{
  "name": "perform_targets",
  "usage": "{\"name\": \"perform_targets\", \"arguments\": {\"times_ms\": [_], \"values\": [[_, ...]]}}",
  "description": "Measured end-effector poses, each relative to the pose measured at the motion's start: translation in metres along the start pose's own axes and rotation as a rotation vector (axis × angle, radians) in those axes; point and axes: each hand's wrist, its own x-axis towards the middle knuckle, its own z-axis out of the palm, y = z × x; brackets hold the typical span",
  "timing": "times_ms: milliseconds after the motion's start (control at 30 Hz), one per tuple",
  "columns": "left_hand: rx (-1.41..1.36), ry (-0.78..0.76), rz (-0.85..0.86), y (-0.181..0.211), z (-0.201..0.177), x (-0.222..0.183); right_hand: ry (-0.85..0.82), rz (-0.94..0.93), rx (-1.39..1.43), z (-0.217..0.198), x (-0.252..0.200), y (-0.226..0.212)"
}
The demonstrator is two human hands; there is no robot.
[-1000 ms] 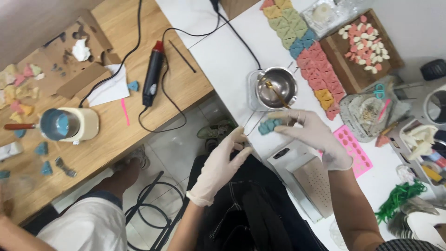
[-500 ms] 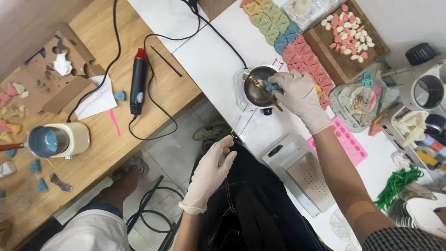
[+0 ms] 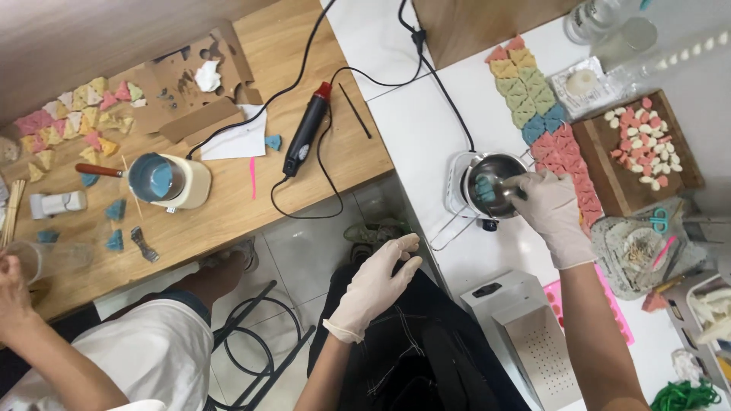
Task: Remove small shaped wax melts from a pink silicone mold and place them onto a sorting tray.
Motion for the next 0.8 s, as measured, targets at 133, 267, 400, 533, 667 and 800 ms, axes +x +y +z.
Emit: {"name": "perform_targets", "arguments": {"times_ms": [133, 267, 400, 533, 667, 800], "values": [[-0.035, 0.011, 0.003, -0.001, -0.011, 0.001, -0.019, 0.043, 0.109, -0.015, -0.002, -0.005], [-0.078, -0.019, 0.01, -0.011, -0.018, 0.002, 0.046, 0.151, 0.02, -0.026, -0.02, -0.016], [-0.111, -0.024, 0.033, -0.03, -0.02, 0.0, 0.182, 0.492, 0.229, -0.015, -0.045, -0.035], [-0.119, -0.053, 0.034, -0.04, -0.027, -0.001, 0.332, 0.639, 0.308, -0.007, -0.057, -0.06], [-0.134, -0.092, 0.004, -0.045, -0.032, 0.001, 0.119, 0.822, 0.528, -0.016, -0.059, -0.085], [-0.158, -0.151, -0.002, -0.048, -0.032, 0.01, 0.154, 0.83, 0.586, -0.008, -0.065, -0.093]]}}
